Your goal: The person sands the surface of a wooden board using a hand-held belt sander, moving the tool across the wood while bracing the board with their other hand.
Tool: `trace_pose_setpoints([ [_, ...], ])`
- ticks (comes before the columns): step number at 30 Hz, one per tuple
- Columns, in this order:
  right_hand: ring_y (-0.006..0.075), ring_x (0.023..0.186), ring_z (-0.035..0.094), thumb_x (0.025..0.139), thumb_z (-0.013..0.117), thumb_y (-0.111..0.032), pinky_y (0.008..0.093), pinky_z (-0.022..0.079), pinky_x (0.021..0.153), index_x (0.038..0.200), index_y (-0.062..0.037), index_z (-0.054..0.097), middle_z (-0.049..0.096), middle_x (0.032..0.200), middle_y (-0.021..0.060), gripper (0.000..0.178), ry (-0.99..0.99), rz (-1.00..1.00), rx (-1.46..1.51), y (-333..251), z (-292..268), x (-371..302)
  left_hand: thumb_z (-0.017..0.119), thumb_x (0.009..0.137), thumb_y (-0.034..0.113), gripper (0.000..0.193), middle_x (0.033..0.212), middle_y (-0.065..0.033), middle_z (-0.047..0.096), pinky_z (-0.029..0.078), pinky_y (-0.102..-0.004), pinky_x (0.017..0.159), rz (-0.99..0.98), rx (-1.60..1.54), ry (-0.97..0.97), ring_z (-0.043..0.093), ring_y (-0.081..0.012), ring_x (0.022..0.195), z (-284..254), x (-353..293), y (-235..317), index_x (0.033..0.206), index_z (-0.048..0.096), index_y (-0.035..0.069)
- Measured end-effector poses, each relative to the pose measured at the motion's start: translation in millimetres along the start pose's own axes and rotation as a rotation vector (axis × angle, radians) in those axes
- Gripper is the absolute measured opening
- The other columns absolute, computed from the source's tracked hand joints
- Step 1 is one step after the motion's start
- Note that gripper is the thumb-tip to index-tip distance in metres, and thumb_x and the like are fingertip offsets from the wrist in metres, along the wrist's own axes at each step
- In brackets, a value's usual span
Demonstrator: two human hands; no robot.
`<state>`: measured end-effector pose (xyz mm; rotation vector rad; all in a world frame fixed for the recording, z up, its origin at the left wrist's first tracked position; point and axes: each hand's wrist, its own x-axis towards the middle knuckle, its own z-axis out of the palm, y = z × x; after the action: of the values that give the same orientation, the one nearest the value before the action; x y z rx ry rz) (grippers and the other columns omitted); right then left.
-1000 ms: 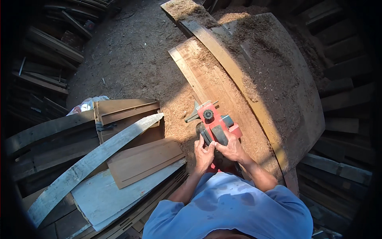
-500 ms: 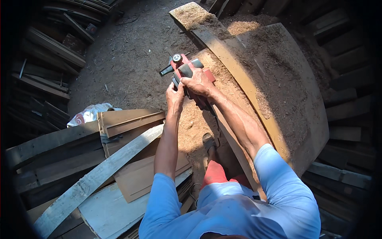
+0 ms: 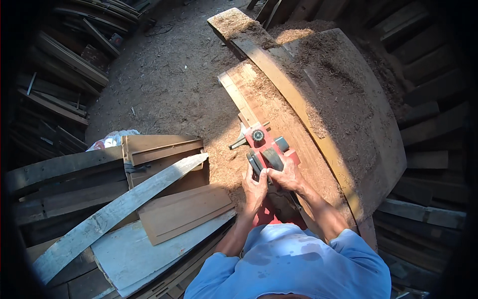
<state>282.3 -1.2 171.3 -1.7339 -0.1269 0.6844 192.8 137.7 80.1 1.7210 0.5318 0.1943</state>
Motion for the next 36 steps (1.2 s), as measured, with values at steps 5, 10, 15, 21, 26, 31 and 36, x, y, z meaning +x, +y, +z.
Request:
trace_pose_setpoints([
  [5,0.0274,0.1,0.071,0.09,0.077,-0.027,0.0423,0.055,0.092,0.129,0.0007,0.067,0.074,0.11,0.0189,0.049,-0.02,0.056,0.002,23,-5,-34,0.076,0.097,0.033,0.066,0.099,-0.0162,0.058,0.049,-0.0398,0.08,-0.038,0.207,-0.001,0.057,-0.0278,0.091,5,-42,12,0.15,0.054,0.002],
  [10,0.029,0.095,0.073,0.089,0.077,-0.03,0.0417,0.057,0.088,0.121,0.0027,0.068,0.074,0.104,0.0214,0.046,0.008,-0.1,-0.03,13,9,34,0.076,0.097,0.034,0.063,0.108,-0.0194,0.063,0.051,-0.0435,0.088,-0.018,0.027,0.052,0.06,-0.0315,0.097,-5,27,-3,0.148,0.058,0.001],
  [15,0.0231,0.089,0.073,0.088,0.076,-0.027,0.0391,0.058,0.083,0.119,0.0034,0.069,0.075,0.099,0.0172,0.045,0.023,-0.152,0.009,-30,17,127,0.064,0.105,0.023,0.05,0.126,-0.019,0.07,0.052,-0.0373,0.099,0.016,-0.131,0.036,0.066,-0.0233,0.113,-19,129,29,0.146,0.057,-0.005],
  [21,0.0273,0.076,0.07,0.083,0.073,-0.03,0.0415,0.057,0.073,0.103,0.0052,0.068,0.072,0.083,0.0172,0.041,0.051,-0.274,-0.101,-69,35,251,0.051,0.11,0.033,0.043,0.106,-0.0121,0.068,0.05,-0.0364,0.085,0.14,0.173,0.132,0.062,-0.0196,0.094,-50,254,33,0.128,0.067,-0.003],
  [26,0.0264,0.073,0.07,0.083,0.07,-0.028,0.0418,0.056,0.069,0.11,0.0043,0.063,0.071,0.079,0.0169,0.043,0.044,-0.372,-0.109,-112,38,331,0.049,0.113,0.036,0.041,0.093,-0.0003,0.065,0.047,-0.0302,0.078,0.105,-0.114,0.075,0.054,-0.0091,0.086,-65,354,36,0.116,0.071,0.002],
  [31,0.0264,0.076,0.071,0.083,0.07,-0.026,0.0411,0.057,0.072,0.123,0.0044,0.06,0.072,0.083,0.0162,0.051,0.047,-0.334,-0.052,-103,33,311,0.071,0.1,0.036,0.05,0.103,-0.0159,0.068,0.053,-0.0407,0.09,0.184,0.02,0.113,0.067,-0.0277,0.096,-59,332,24,0.133,0.067,-0.002],
  [36,0.0236,0.081,0.069,0.085,0.071,-0.026,0.0395,0.057,0.078,0.119,0.0021,0.068,0.072,0.093,0.0153,0.044,0.085,-0.303,-0.094,-57,15,195,0.08,0.095,0.037,0.064,0.109,-0.0194,0.063,0.053,-0.0425,0.091,0.107,0.158,0.12,0.064,-0.0305,0.102,-33,197,28,0.141,0.062,-0.004],
])
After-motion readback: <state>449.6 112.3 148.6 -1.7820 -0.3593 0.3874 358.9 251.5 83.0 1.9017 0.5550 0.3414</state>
